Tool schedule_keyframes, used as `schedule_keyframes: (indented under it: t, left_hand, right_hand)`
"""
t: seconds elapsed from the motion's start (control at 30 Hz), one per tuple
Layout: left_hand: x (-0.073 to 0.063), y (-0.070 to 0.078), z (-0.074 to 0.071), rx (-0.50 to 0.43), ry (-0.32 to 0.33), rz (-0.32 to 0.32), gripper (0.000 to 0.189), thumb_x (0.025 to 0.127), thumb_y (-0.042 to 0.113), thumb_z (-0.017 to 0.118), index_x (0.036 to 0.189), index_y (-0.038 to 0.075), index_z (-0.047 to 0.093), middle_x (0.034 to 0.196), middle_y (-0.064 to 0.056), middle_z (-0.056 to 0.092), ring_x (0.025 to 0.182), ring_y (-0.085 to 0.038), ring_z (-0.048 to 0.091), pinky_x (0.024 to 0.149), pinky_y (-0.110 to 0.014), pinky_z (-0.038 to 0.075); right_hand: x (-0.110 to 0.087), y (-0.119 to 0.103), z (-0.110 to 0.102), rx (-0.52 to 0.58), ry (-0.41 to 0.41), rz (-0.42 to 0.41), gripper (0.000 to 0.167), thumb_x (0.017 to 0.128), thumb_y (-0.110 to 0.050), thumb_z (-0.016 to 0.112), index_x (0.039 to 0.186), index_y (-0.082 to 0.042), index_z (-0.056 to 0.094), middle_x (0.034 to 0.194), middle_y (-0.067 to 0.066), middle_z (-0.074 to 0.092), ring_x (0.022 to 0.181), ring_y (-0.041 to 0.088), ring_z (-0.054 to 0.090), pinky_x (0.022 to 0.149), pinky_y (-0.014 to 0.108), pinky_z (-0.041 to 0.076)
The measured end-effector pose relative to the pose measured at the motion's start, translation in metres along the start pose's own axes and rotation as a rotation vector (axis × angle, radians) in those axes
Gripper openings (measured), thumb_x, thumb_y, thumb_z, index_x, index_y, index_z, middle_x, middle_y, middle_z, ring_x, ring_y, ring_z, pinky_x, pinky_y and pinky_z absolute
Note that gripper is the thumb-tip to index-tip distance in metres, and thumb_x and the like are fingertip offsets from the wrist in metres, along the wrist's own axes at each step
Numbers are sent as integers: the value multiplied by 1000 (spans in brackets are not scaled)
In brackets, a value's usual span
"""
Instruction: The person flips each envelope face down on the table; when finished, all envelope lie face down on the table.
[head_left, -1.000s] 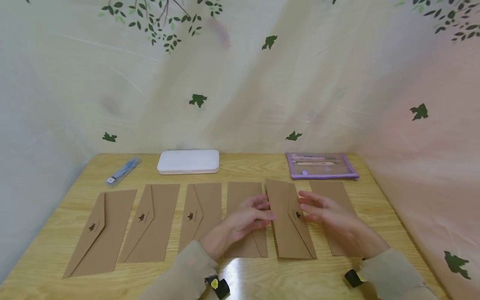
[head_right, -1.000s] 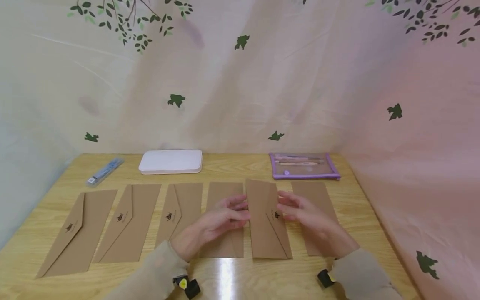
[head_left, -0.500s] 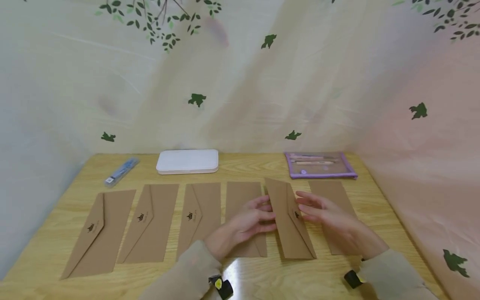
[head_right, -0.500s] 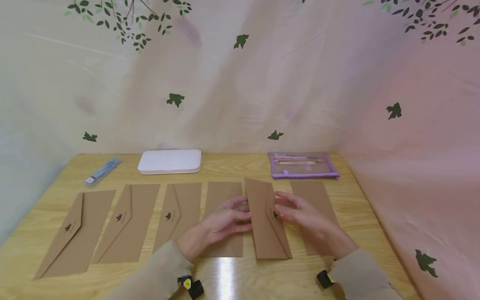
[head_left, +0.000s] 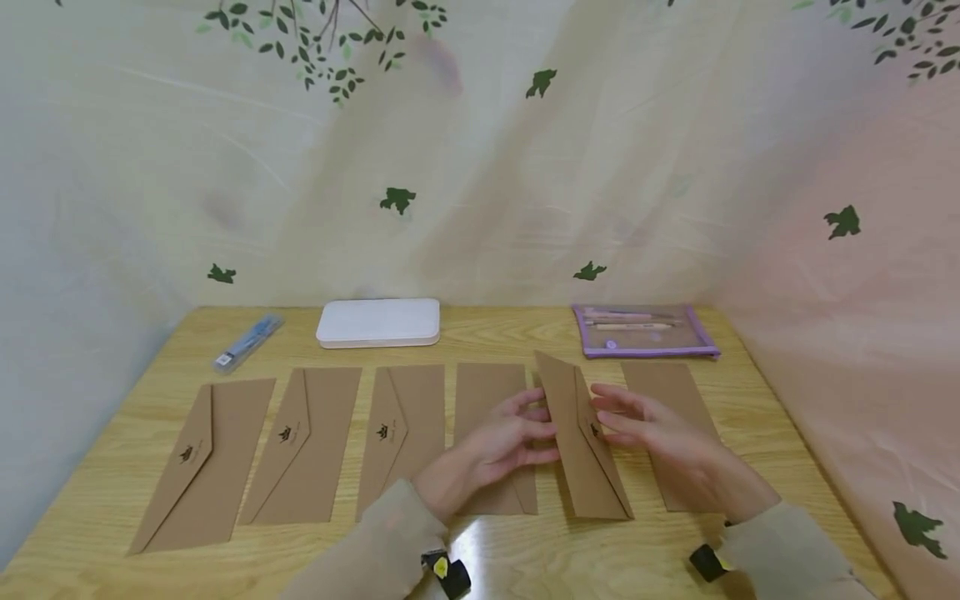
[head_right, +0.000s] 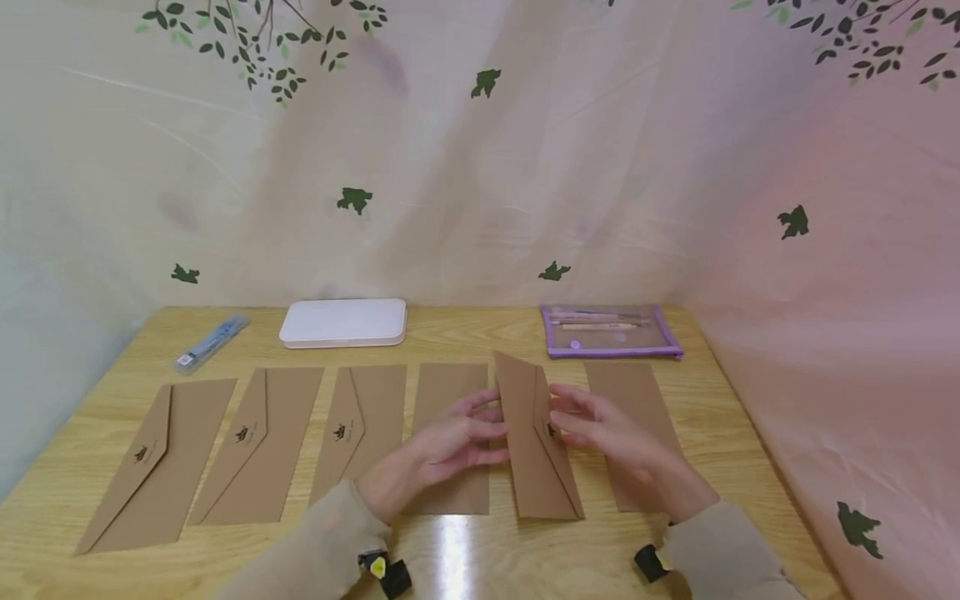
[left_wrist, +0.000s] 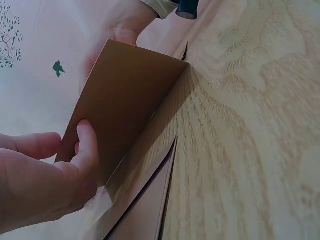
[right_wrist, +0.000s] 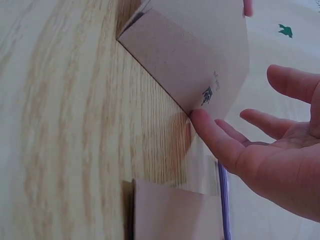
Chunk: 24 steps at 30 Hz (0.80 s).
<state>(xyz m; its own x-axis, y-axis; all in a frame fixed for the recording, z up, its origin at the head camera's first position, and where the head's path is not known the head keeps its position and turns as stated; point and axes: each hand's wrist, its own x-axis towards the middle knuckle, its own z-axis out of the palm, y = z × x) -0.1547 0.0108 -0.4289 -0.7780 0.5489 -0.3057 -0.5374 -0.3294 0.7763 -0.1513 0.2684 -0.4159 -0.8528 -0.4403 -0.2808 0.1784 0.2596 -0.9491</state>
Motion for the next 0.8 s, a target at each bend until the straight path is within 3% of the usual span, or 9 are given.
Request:
schedule_keyframes:
  t: [0.2, 0.4, 0.63, 0.8]
  left_hand:
    - [0, 2, 3, -5, -7, 3, 72, 94, -10, 56, 158, 1, 24, 152, -28, 38, 130, -42, 51, 103, -56, 48]
    - [0, 6, 5, 8, -27, 9, 68, 96, -7, 57, 157, 2, 27, 149, -23, 45, 126, -38, 54, 101, -53, 50]
    - [0, 10, 5, 76, -34, 16, 58, 96, -2, 60, 151, 5, 41, 142, -18, 50, 108, -25, 60, 103, -51, 49]
    - [0, 12, 6, 109, -38, 27, 58, 96, -1, 60, 151, 4, 42, 142, -17, 51, 111, -25, 60, 106, -53, 46]
  right_hand:
    - [0, -2, 0, -18, -21, 1, 70, 105, -25, 56, 158, 4, 21, 159, 31, 27, 142, 47, 34, 106, 46, 47]
    - [1, -8, 6, -11, -50, 23, 70, 105, -28, 57, 159, 1, 23, 160, 27, 28, 141, 42, 38, 108, 48, 45]
    - [2, -17, 14, 56, -120, -10, 69, 107, -23, 54, 157, 8, 18, 161, 31, 22, 146, 47, 25, 107, 54, 45]
    - [1, -20, 17, 87, -144, -9, 68, 108, -21, 51, 158, 8, 16, 162, 31, 18, 148, 49, 16, 101, 55, 50]
